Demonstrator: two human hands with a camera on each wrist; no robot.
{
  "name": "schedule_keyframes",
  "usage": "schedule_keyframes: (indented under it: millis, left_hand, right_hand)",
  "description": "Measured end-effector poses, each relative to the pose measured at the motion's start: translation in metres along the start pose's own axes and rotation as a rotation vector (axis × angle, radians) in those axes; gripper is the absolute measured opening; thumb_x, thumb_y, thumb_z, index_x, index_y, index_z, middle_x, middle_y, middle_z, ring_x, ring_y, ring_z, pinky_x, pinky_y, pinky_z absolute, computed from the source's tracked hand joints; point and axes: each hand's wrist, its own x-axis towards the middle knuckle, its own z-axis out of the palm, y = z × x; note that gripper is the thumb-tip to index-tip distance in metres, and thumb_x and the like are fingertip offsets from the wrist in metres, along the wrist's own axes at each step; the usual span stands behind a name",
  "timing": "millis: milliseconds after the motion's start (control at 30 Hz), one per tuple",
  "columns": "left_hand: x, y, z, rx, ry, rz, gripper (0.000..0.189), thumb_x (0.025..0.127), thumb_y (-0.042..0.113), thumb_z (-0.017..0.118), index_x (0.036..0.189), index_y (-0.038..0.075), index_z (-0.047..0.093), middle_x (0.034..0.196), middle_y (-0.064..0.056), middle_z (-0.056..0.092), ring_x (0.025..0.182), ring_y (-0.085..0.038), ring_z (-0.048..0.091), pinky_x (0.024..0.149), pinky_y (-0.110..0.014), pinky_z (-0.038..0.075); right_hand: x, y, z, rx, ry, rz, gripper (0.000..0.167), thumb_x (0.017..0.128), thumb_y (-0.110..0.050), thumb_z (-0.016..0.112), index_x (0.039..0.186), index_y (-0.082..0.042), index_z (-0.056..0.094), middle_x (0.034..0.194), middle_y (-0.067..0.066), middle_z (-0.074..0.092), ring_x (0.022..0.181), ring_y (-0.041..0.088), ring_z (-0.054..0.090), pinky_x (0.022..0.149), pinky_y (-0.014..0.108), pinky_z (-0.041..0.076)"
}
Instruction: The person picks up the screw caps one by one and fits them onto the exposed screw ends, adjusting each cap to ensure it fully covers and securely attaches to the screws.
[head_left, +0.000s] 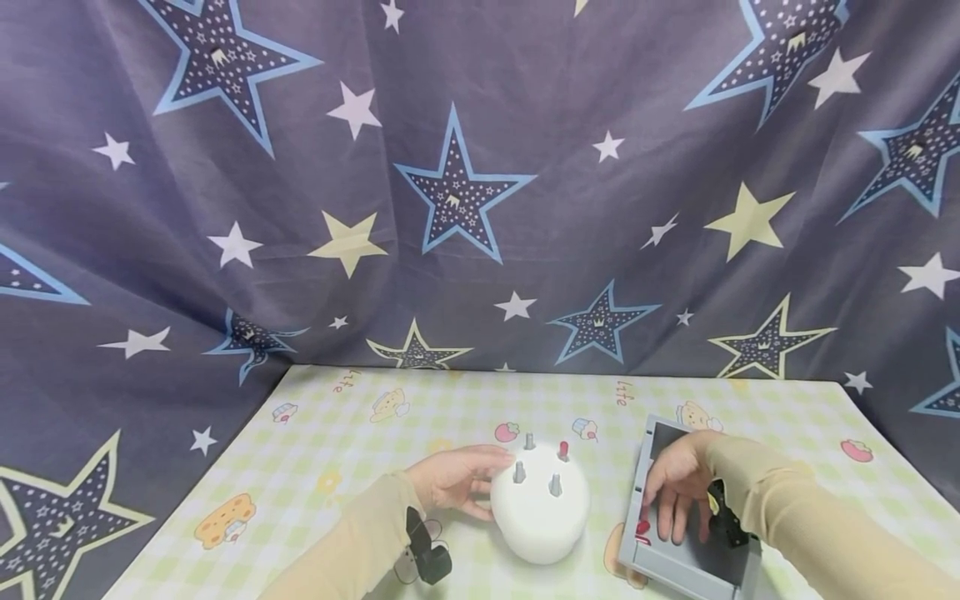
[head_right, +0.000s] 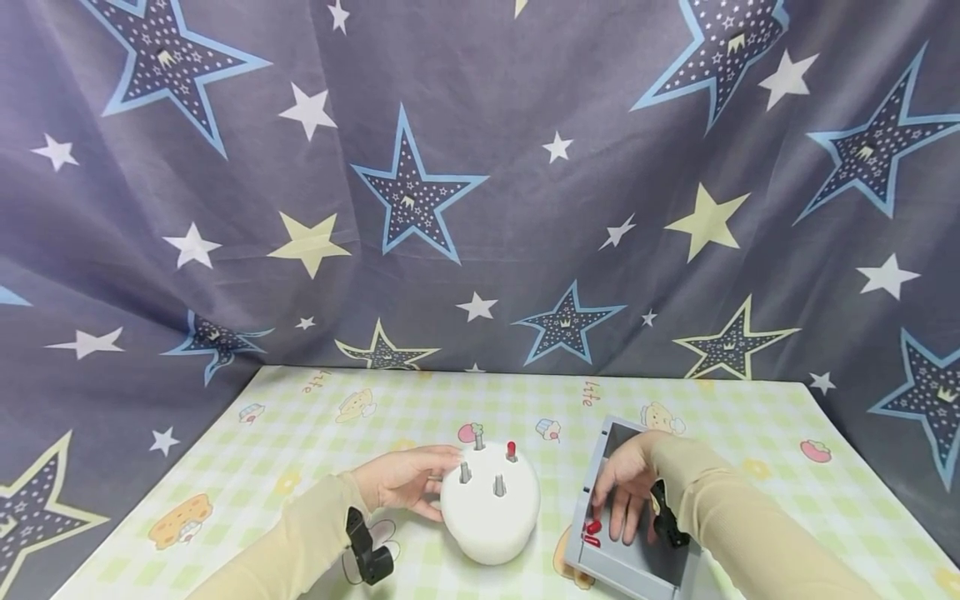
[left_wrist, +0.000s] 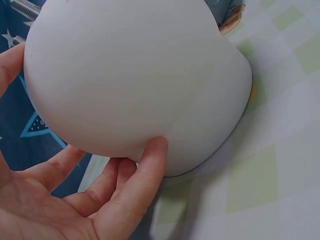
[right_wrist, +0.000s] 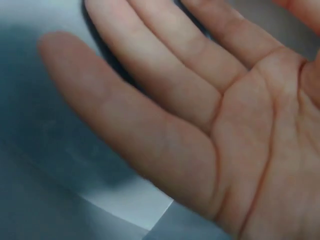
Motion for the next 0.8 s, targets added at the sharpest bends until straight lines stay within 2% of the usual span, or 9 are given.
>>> schedule_keyframes:
  millis: [167, 367, 533, 800]
  left_hand:
    - [0.000, -0.001, 0.001, 0.001, -0.002, -0.006, 0.046, 0.087, 0.034, 0.064, 0.124, 0.010, 0.051, 0.118, -0.009, 0.057, 0.110, -0.025, 0.053, 0.090, -0.054, 0.051]
    - [0.000, 0.001, 0.000, 0.016, -0.003, -0.006, 0.046, 0.088, 0.035, 0.063, 0.125, 0.010, 0.052, 0.118, -0.008, 0.057, 0.109, -0.025, 0.054, 0.089, -0.053, 0.051]
    - [0.000, 0.003, -0.001, 0.024, -0.005, -0.005, 0.047, 0.088, 0.036, 0.063, 0.125, 0.010, 0.052, 0.120, -0.009, 0.056, 0.110, -0.025, 0.054, 0.089, -0.054, 0.051]
    - [0.001, 0.000, 0.000, 0.014, 0.001, -0.007, 0.046, 0.088, 0.035, 0.063, 0.125, 0.010, 0.052, 0.119, -0.009, 0.055, 0.110, -0.026, 0.053, 0.089, -0.053, 0.051]
  right_hand:
    - [0.004, 0.003, 0.000, 0.004, -0.008, -0.005, 0.032, 0.089, -0.028, 0.051, 0.112, -0.008, 0.061, 0.096, 0.008, 0.072, 0.091, 0.019, 0.067, 0.097, 0.059, 0.044]
    - [0.006, 0.003, 0.003, 0.008, 0.057, -0.064, 0.019, 0.088, -0.016, 0.059, 0.103, -0.006, 0.065, 0.085, 0.008, 0.072, 0.081, 0.021, 0.067, 0.088, 0.059, 0.049]
    - [0.007, 0.003, 0.005, -0.011, 0.111, -0.083, 0.018, 0.085, -0.006, 0.062, 0.101, -0.005, 0.069, 0.081, 0.006, 0.071, 0.076, 0.018, 0.066, 0.082, 0.050, 0.053]
    - [0.009, 0.000, 0.012, -0.007, 0.176, -0.050, 0.015, 0.084, -0.001, 0.063, 0.096, -0.005, 0.071, 0.073, 0.003, 0.068, 0.067, 0.013, 0.063, 0.076, 0.036, 0.055]
